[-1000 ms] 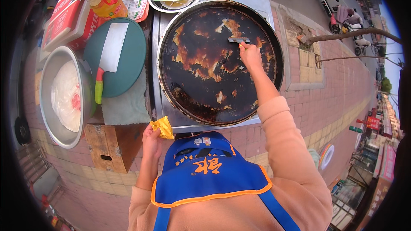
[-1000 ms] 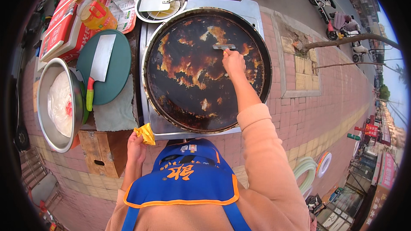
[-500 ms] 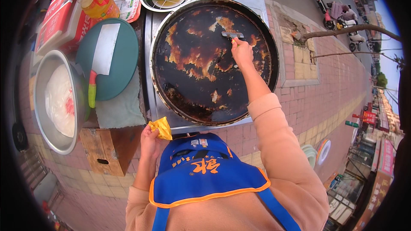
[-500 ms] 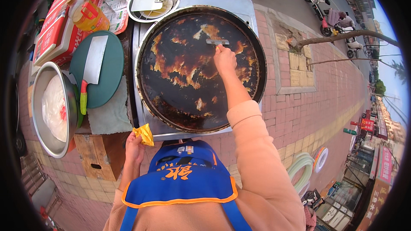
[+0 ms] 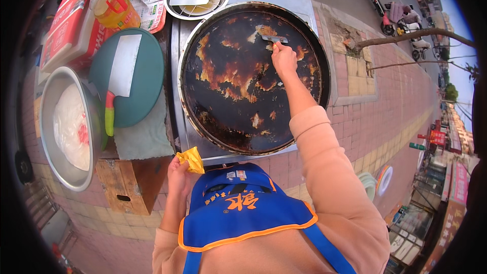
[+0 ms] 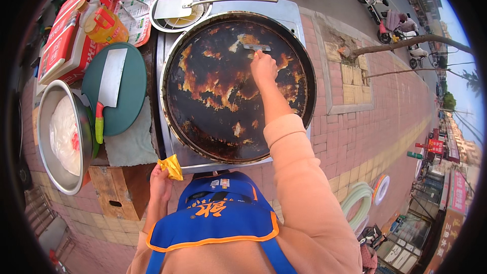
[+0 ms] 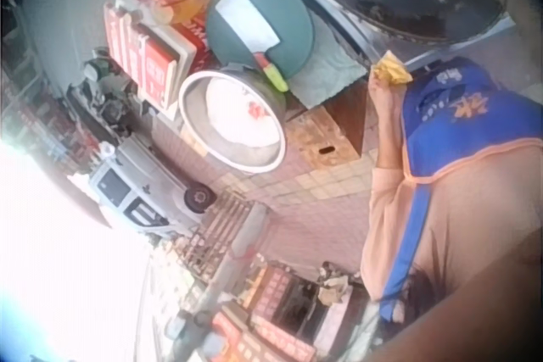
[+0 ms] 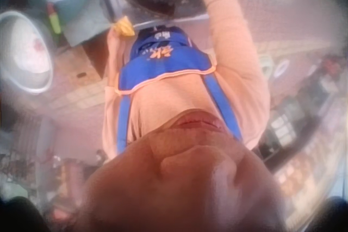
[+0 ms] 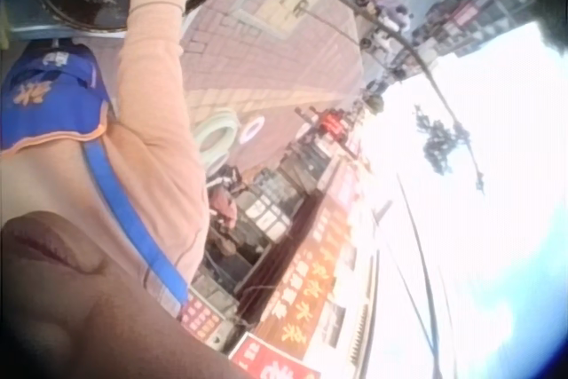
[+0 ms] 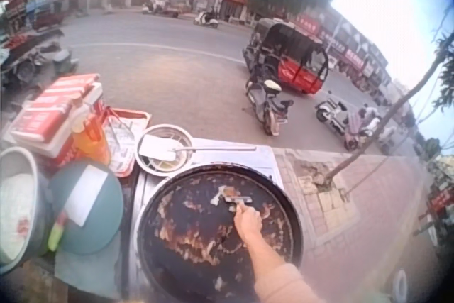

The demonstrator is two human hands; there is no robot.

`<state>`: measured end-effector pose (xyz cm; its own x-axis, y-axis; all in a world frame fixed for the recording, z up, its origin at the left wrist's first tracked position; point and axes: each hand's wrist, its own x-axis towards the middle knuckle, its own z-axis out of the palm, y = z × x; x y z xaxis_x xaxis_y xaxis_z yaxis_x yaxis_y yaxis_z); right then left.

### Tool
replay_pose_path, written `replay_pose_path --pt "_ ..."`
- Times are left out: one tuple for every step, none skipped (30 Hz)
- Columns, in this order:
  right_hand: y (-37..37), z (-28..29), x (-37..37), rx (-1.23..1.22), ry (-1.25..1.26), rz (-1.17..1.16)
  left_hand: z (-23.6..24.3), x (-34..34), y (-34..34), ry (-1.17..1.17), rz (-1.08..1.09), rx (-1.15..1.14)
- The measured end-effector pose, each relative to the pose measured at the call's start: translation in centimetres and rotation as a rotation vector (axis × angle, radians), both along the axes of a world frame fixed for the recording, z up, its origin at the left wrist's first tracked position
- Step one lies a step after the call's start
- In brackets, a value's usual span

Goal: The person scrapes burnt residue from a large round pan using a metal scraper and wipes the tool with a yellow cloth. The person repeatedly scrapes different areas of the pan and discards debris into a small bucket.

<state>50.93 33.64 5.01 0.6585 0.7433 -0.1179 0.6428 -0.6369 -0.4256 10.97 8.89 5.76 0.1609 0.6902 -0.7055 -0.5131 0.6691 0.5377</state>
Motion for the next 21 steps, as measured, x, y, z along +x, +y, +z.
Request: replay_pose_path --pt "0.4 0.1 0.1 -0.009 -0.008 0.011 -0.1 -0.2 -0.1 -0.003 -0.008 -0.005" --pt "1.0 0.2 0.4 -0.016 -0.014 0.022 -0.2 -0.4 -0.2 -0.004 -0.019 -0.010" --pt "1.6 0.4 0.7 -0.024 -0.021 0.024 -0.3 -0.6 -0.2 0.006 -0.005 -0.009" --pt "2.2 0.6 0.9 -0.027 0.000 0.014 -0.4 -0.8 -0.2 0.014 0.008 -0.009" --pt "2.6 0.7 1.0 -0.048 0.003 0.016 -0.6 -0.9 -0.2 0.021 0.022 -0.008" --pt "3.0 0.8 1.1 -0.071 0.005 0.012 -0.7 -1.1 -0.2 0.024 0.025 -0.008" --pt "3.5 0.9 1.1 -0.087 0.003 0.013 -0.9 -1.3 -0.2 0.026 0.028 -0.006" --pt "4.0 0.9 1.1 -0.084 0.009 -0.004 -1.0 -1.5 0.0 0.027 0.033 -0.006" --pt "4.5 1.0 1.3 -0.091 0.017 -0.006 -1.2 -1.5 0.1 0.020 0.035 -0.004" --pt "5.0 1.2 1.6 -0.097 0.024 -0.008 -1.3 -1.6 0.2 0.012 0.037 -0.004" --pt "5.4 1.3 1.9 -0.103 0.030 -0.011 -1.3 -1.6 0.3 0.005 0.039 -0.005" --pt "6.0 1.3 2.1 -0.117 0.048 -0.027 -1.2 -1.6 0.4 -0.003 0.040 -0.007" --pt "6.5 1.3 2.2 -0.125 0.042 -0.030 -1.2 -1.6 0.6 -0.013 0.042 -0.008" --pt "7.0 1.2 2.3 -0.129 0.037 -0.036 -1.2 -1.5 0.8 -0.011 0.051 -0.025" --pt "7.3 1.1 2.4 -0.134 0.031 -0.040 -1.1 -1.4 1.1 -0.027 0.047 -0.011" --pt "7.7 1.2 2.7 -0.137 0.051 -0.044 -0.9 -1.1 1.4 -0.030 0.052 -0.013" --pt "8.0 1.1 2.7 -0.138 0.050 -0.039 -0.7 -1.0 1.6 -0.031 0.065 -0.018" --pt "8.2 1.0 2.8 -0.140 0.044 -0.034 -0.6 -0.9 1.8 -0.037 0.047 -0.017" --pt "8.3 0.9 3.0 -0.142 0.038 -0.031 -0.4 -0.8 2.1 -0.042 0.036 -0.017" --pt "8.3 0.9 3.0 -0.139 0.036 -0.034 -0.4 -0.7 2.3 -0.055 0.036 0.008" --pt "8.3 0.9 3.0 -0.136 0.035 -0.036 -0.4 -0.6 2.5 -0.045 0.019 -0.015"
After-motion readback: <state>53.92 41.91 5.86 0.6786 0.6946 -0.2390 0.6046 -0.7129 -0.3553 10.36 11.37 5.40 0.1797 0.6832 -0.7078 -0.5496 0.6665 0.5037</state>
